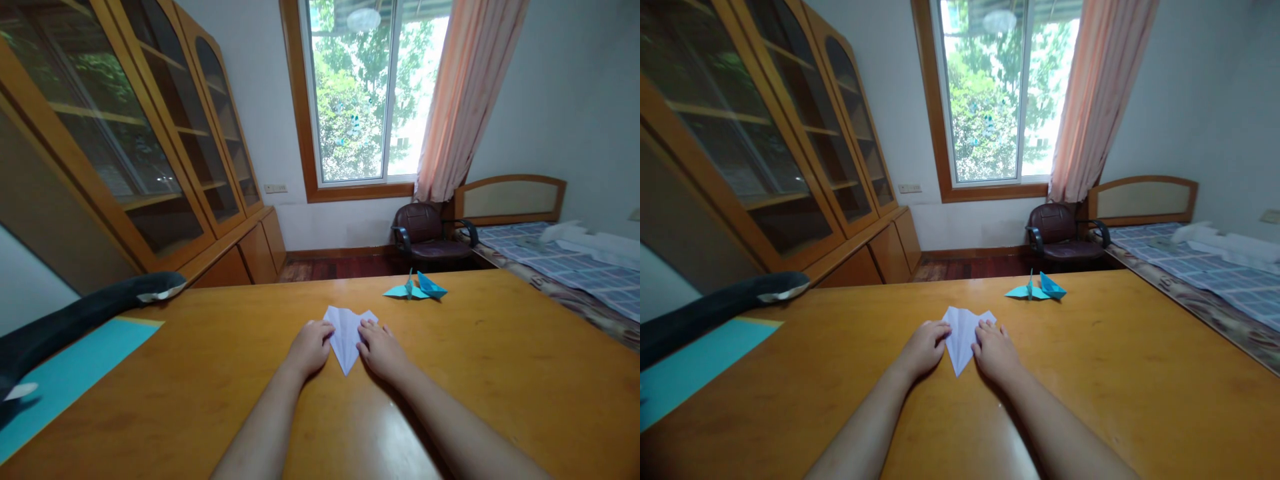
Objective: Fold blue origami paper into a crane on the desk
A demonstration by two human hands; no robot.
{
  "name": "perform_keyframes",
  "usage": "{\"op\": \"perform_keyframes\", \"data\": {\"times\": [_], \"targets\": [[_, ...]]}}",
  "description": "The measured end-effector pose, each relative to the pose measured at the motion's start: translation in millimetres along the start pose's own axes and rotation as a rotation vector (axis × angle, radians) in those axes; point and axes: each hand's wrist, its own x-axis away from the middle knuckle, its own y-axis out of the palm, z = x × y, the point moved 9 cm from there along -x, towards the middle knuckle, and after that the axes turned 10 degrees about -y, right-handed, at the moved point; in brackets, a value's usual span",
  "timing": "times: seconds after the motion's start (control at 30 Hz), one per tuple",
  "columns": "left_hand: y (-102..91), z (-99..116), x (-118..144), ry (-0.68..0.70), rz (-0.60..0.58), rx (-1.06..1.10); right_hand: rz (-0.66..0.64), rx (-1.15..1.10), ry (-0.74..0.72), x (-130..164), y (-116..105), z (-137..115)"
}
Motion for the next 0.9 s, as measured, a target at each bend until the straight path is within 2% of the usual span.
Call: {"op": "perform_keyframes", "data": {"times": [0.13,0.4,0.5,0.73,0.9], "targets": [[0.6,-4,-2,-0.070,0.019,0.033,0.003,0.008,0.002,-1,0,1],[5.7,-23,-6,-0.255,0.150,0.198,0.001,0.011,0.017,-1,2,2],[8.3,-17,-6,-0.229,0.133,0.208,0.009,0.017,0.020,-2,2,3],[9.0,-1,-5,-0.156,0.123,0.038,0.027,0.029,0.019,-2,2,2],[15.9,7,-8,-0.134,0.121,0.018,0.044,0.036,0.003,-1,0,-1]]}}
